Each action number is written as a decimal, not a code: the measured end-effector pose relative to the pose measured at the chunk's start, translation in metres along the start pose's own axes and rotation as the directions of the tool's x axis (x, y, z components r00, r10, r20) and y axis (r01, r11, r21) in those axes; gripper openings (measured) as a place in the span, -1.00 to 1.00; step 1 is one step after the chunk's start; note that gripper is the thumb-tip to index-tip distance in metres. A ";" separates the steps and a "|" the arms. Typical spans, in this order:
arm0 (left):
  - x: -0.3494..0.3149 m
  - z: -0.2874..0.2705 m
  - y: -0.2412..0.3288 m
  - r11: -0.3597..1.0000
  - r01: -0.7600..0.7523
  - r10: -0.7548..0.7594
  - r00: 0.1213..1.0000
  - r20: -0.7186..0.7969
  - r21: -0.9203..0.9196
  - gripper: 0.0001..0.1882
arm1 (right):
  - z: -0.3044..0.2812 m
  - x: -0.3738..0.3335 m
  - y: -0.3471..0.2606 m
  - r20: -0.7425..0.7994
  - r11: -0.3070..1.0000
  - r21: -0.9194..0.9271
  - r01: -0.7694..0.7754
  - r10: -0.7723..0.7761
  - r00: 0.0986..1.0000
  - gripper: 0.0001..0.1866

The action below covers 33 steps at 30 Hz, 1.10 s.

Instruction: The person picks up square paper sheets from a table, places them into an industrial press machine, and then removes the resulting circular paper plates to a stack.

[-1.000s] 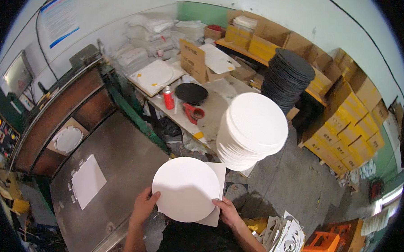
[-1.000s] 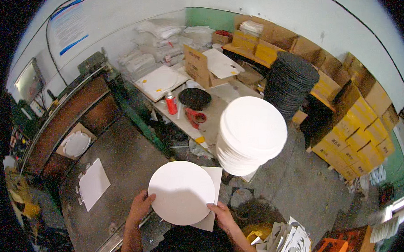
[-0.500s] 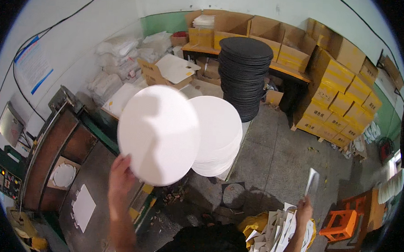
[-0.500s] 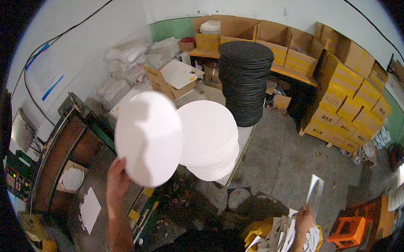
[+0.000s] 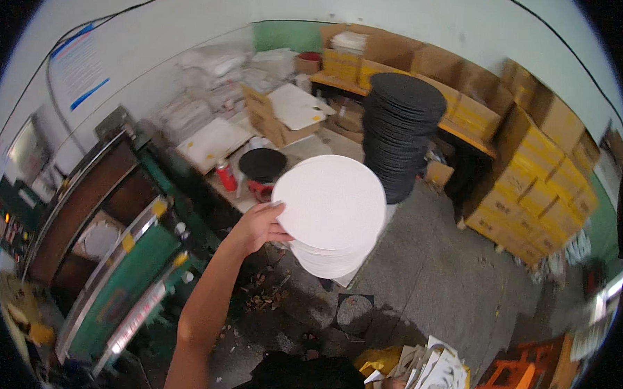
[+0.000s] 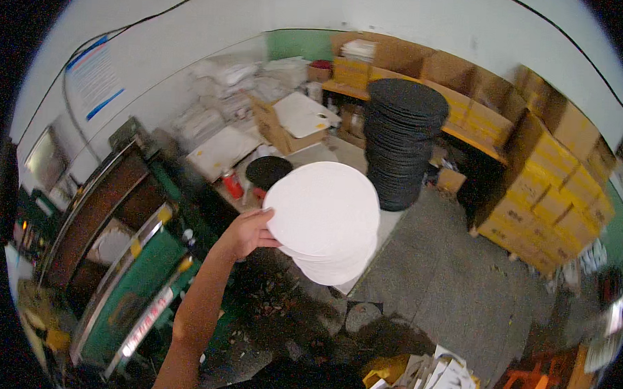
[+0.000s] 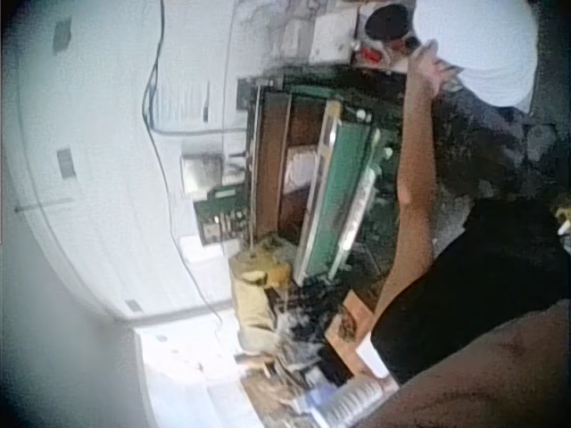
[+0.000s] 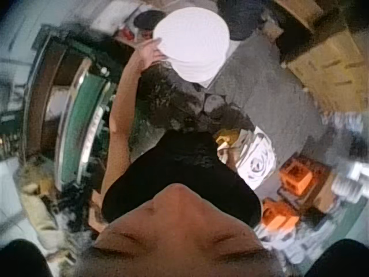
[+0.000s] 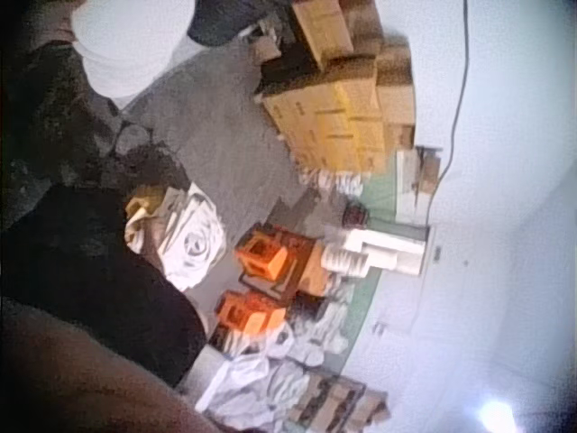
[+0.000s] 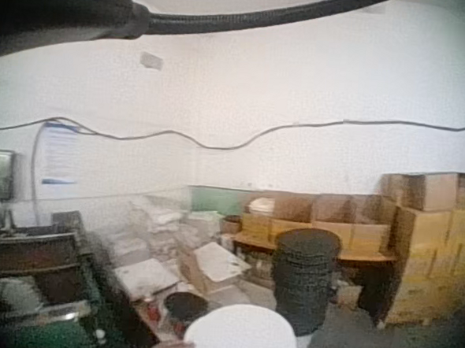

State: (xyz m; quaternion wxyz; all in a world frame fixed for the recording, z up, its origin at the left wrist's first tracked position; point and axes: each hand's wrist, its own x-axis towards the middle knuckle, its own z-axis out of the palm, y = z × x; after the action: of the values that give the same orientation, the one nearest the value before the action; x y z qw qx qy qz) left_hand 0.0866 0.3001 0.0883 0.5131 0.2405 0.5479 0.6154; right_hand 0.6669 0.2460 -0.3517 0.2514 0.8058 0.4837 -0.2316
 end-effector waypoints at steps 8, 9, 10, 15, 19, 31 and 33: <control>-0.159 -0.111 -0.115 0.974 -0.198 0.167 0.957 -0.237 -0.112 -0.51 | -0.020 -0.024 -0.211 0.462 0.725 0.507 0.467 -0.686 0.562 -0.65; -0.189 -0.123 -0.163 0.978 -0.142 0.082 0.936 -0.342 -0.155 -0.51 | -0.027 -0.009 -0.226 0.549 0.715 0.648 0.261 -0.677 0.490 -0.67; -0.224 -0.132 -0.214 0.972 -0.097 -0.012 0.889 -0.457 -0.214 -0.51 | -0.032 0.005 -0.241 0.635 0.701 0.713 0.024 -0.660 0.401 -0.68; -0.495 -0.218 -0.514 0.987 0.151 -0.114 0.473 -0.874 -0.047 -0.59 | -0.025 -0.090 -0.295 0.575 0.603 0.193 0.774 -0.709 0.409 -0.69; -0.736 -0.176 -0.565 0.981 -0.118 -0.181 -0.849 -0.497 -0.155 -0.70 | 0.021 -0.175 -0.303 0.669 0.388 -0.031 0.921 -0.676 0.307 -0.70; -0.941 -0.106 -0.625 0.884 -0.461 -0.457 -0.887 -0.066 0.082 -0.71 | 0.099 -0.353 -0.361 0.729 0.127 -0.009 0.992 -0.678 0.094 -0.72; -0.938 -0.092 -0.629 0.857 -0.496 -0.484 -0.868 -0.111 0.141 -0.81 | 0.101 -0.394 -0.346 0.748 0.095 -0.053 0.994 -0.656 0.102 -0.73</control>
State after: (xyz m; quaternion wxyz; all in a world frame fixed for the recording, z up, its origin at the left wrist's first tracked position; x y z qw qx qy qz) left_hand 0.5747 -0.6591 -0.2674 -0.4990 -0.6690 0.3373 0.4355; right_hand 0.1761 0.0613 -0.2489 0.4071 0.1161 0.8131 -0.3996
